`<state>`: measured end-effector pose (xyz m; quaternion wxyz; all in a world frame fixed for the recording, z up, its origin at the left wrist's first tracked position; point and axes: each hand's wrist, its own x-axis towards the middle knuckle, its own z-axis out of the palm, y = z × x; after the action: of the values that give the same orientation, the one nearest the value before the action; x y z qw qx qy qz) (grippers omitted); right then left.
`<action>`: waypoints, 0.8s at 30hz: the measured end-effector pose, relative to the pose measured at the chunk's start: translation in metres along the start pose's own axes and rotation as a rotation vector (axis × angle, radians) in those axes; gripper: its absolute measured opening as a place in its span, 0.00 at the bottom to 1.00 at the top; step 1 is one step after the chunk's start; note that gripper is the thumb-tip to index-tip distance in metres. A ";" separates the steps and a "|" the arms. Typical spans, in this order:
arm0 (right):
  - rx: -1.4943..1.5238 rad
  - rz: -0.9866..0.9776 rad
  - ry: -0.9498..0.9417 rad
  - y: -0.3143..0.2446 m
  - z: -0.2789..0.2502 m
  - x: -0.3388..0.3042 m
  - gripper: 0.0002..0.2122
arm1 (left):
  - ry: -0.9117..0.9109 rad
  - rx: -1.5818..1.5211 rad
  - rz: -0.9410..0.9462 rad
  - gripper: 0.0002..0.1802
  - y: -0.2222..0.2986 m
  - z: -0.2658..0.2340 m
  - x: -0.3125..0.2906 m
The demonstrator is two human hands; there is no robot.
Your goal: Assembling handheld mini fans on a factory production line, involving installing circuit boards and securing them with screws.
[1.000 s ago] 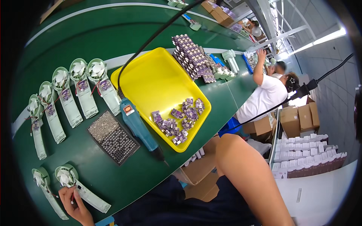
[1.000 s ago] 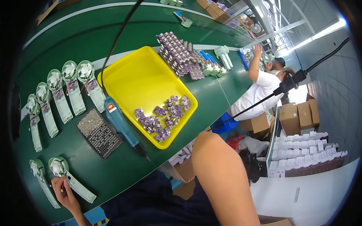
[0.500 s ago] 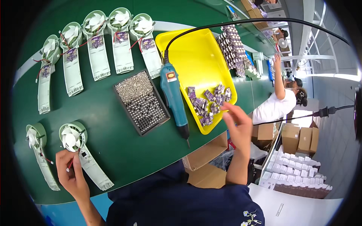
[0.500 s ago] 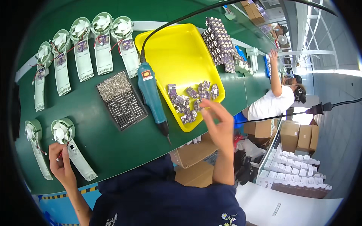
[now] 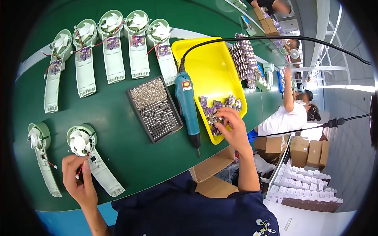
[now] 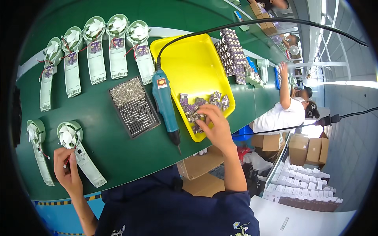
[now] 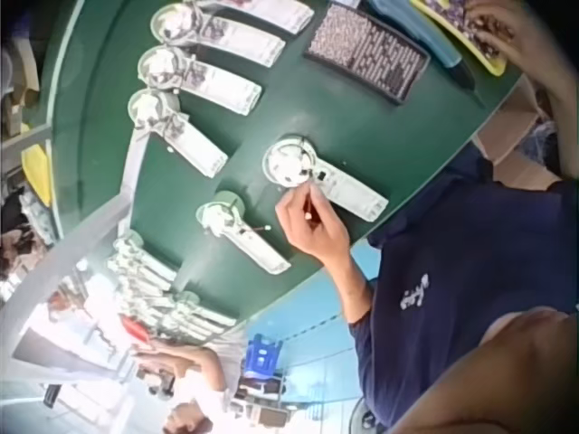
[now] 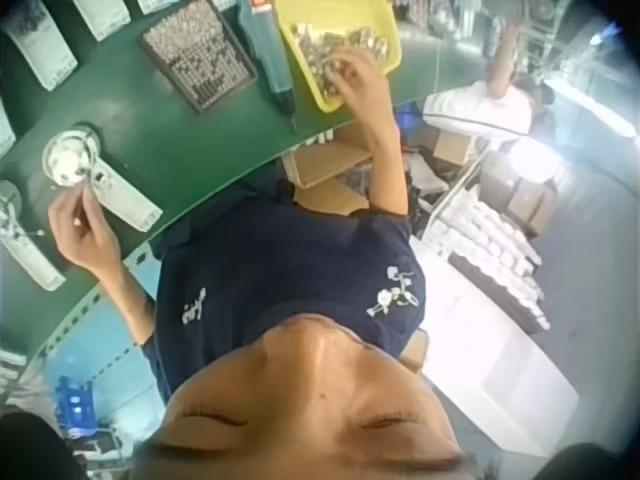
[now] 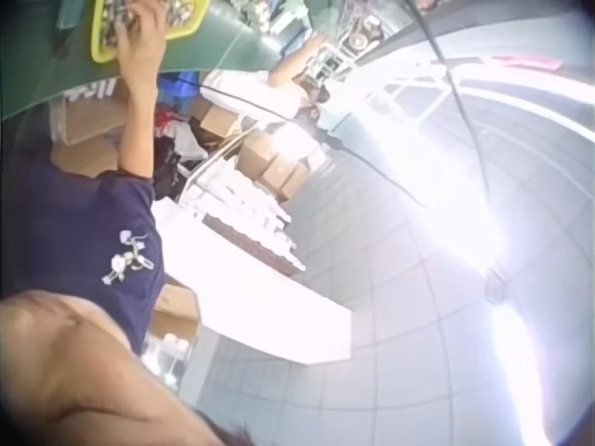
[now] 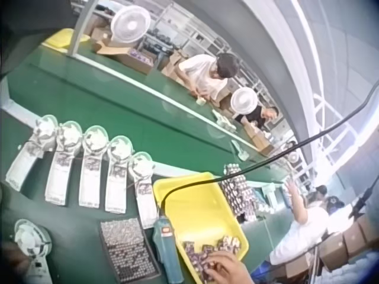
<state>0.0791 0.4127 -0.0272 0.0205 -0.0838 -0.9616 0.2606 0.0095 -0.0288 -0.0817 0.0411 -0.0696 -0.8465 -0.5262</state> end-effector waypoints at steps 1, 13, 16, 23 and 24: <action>0.012 -0.008 0.034 -0.006 -0.001 0.004 0.11 | 0.001 -0.003 0.003 0.05 0.000 0.000 0.001; 0.963 0.072 -0.008 -0.133 0.054 -0.004 0.09 | 0.104 -0.083 0.008 0.07 0.002 0.003 0.008; 0.779 -0.185 -0.081 -0.174 0.105 0.012 0.15 | 0.136 -0.165 -0.048 0.08 0.001 0.007 0.007; 0.350 -0.601 -0.189 -0.223 0.144 0.039 0.18 | 0.107 -0.200 -0.053 0.08 0.003 -0.003 0.004; 0.287 -0.599 -0.167 -0.225 0.147 0.038 0.18 | 0.105 -0.197 -0.055 0.08 0.002 -0.004 0.005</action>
<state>-0.0041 0.1551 -0.0412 0.0288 0.2275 -0.8954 0.3818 0.0051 -0.0310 -0.0772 0.0637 -0.0224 -0.7889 -0.6108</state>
